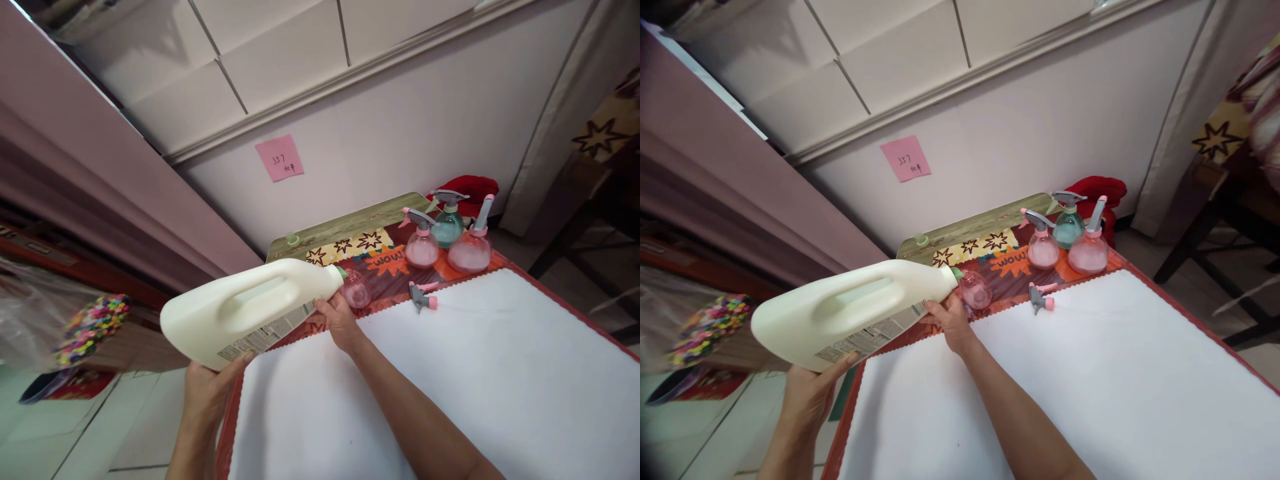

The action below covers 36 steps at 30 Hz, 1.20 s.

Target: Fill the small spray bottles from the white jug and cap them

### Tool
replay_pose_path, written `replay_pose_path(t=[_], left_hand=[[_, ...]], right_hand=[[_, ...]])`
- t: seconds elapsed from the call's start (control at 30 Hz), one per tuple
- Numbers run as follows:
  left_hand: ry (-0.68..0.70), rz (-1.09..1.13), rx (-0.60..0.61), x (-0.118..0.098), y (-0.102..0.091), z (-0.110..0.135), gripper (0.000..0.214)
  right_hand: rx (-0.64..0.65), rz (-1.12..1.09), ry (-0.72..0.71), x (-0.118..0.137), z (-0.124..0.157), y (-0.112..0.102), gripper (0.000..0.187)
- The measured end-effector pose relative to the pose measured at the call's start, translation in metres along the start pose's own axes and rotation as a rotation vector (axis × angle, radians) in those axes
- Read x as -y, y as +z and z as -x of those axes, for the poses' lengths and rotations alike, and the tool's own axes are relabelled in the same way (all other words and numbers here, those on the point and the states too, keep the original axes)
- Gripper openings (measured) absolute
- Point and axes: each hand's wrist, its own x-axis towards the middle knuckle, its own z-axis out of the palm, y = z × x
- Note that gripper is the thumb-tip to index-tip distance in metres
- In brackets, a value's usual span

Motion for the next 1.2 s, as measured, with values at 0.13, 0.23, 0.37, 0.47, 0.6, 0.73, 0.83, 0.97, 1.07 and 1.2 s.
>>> replay_pose_path(t=[0.13, 0.23, 0.37, 0.47, 0.6, 0.73, 0.83, 0.97, 1.07, 1.2], left_hand=[[-0.002, -0.016, -0.003, 0.000, 0.000, 0.000, 0.063], [-0.005, -0.011, 0.009, -0.001, 0.001, 0.001, 0.062], [-0.009, -0.004, -0.002, -0.002, 0.002, 0.001, 0.061], [-0.006, -0.018, -0.014, 0.000, 0.002, 0.001, 0.060], [0.006, -0.028, 0.008, 0.003, -0.001, -0.001, 0.060], [0.011, -0.034, 0.005, 0.008, -0.005, -0.005, 0.061], [0.006, -0.032, 0.022, 0.012, -0.007, -0.007, 0.063], [0.011, -0.010, 0.048, 0.015, -0.010, -0.007, 0.066], [0.018, 0.008, 0.065, 0.017, -0.011, -0.007, 0.066], [0.017, 0.009, 0.079, 0.019, -0.012, -0.009, 0.064]], right_hand=[[0.001, -0.001, 0.000, -0.001, 0.000, 0.000, 0.058], [0.003, -0.009, -0.004, 0.000, 0.000, 0.000, 0.057], [0.012, -0.017, -0.001, 0.001, 0.000, 0.000, 0.061], [0.013, -0.014, 0.001, 0.001, 0.000, 0.000, 0.063], [0.016, -0.012, -0.005, -0.001, 0.000, -0.001, 0.060], [0.020, -0.015, -0.003, -0.002, 0.000, -0.001, 0.059], [0.008, -0.019, -0.004, -0.003, -0.001, -0.001, 0.059], [0.012, -0.022, -0.007, -0.002, -0.001, -0.001, 0.058], [0.009, -0.022, -0.001, -0.001, 0.000, -0.001, 0.057], [0.004, -0.016, 0.002, 0.000, 0.000, 0.000, 0.059]])
